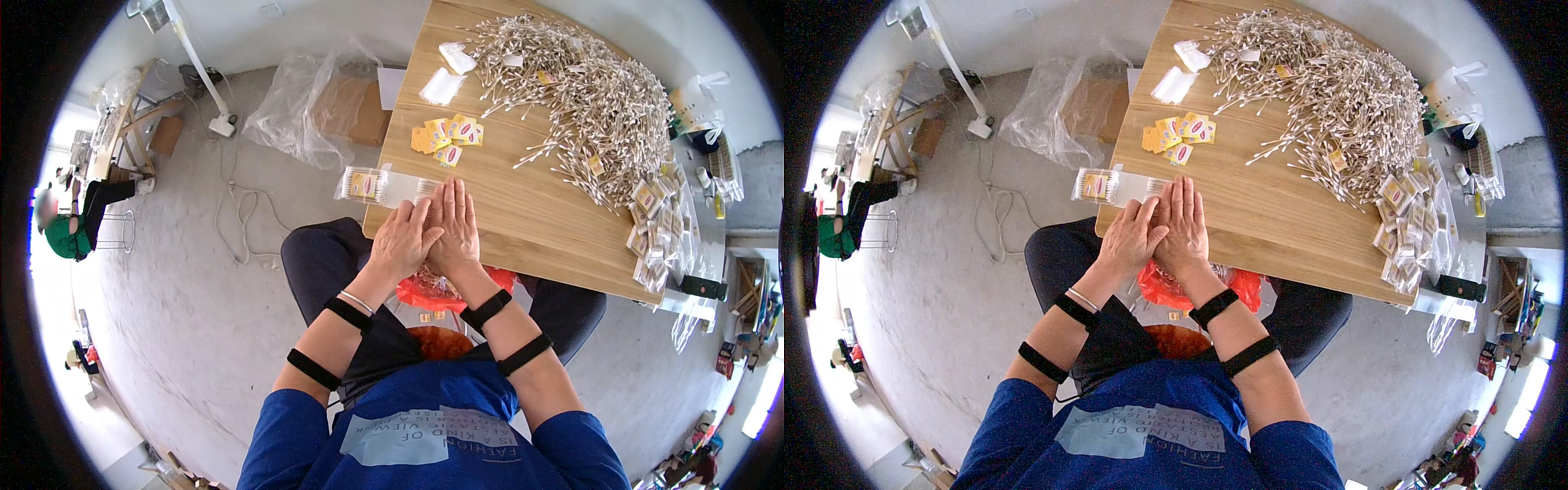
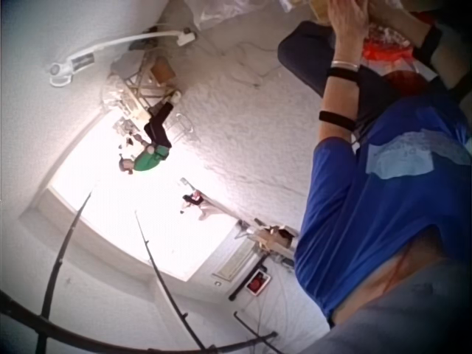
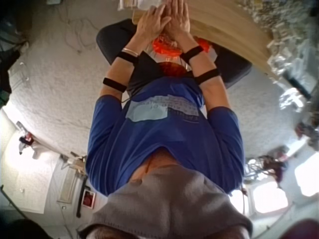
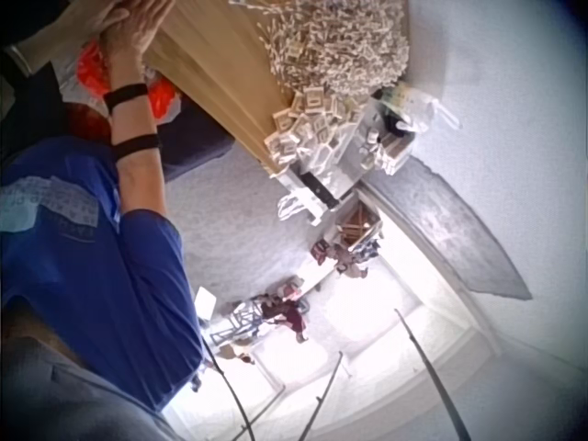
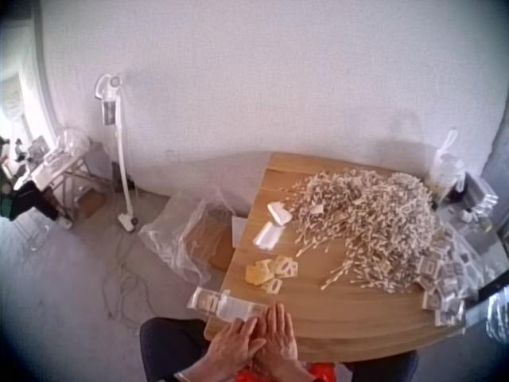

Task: Packaging cotton swabs into small plastic bags.

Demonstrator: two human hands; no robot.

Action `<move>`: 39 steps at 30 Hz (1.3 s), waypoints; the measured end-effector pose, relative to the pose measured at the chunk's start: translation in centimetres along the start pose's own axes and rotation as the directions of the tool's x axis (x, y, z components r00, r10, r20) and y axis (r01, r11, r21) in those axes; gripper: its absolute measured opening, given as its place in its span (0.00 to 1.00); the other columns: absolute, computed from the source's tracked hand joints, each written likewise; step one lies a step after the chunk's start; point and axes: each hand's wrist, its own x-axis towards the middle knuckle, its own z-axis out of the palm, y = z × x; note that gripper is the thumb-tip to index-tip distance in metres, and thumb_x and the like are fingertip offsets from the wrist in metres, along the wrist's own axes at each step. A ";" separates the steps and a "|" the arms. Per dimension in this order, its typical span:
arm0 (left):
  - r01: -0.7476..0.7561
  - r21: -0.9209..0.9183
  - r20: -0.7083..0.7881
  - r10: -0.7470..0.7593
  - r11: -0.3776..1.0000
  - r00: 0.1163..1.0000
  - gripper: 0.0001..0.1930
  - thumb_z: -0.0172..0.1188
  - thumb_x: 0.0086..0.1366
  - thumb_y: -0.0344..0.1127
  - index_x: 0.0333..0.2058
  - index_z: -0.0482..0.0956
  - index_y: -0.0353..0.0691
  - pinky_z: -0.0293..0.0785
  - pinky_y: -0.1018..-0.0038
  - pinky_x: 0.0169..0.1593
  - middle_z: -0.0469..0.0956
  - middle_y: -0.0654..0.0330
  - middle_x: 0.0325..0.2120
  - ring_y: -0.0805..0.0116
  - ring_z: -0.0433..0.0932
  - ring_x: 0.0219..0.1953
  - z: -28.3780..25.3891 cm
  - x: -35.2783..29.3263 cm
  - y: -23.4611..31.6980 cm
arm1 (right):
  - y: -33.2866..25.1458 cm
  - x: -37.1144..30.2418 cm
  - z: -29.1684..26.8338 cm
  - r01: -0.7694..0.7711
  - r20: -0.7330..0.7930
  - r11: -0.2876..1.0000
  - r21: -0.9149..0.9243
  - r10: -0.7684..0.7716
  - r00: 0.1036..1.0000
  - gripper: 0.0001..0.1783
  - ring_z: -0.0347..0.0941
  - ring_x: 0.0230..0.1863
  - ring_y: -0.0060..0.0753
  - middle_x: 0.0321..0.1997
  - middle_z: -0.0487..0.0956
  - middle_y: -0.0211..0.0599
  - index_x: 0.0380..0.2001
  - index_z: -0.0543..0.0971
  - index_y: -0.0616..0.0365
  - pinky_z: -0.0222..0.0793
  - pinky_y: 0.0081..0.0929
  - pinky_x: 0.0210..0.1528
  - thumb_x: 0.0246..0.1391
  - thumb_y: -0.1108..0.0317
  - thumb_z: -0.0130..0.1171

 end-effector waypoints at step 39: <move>0.072 0.051 0.170 -0.079 0.996 0.982 0.25 0.48 0.67 0.37 0.62 0.58 0.43 0.76 0.56 0.43 0.76 0.44 0.42 0.45 0.78 0.41 -1.5 3.3 -0.9 | 0.6 -0.4 -0.2 0.061 -0.155 0.982 0.178 -0.034 0.987 0.39 0.42 0.73 0.55 0.69 0.51 0.62 0.64 0.54 0.73 0.36 0.47 0.72 0.57 0.54 0.43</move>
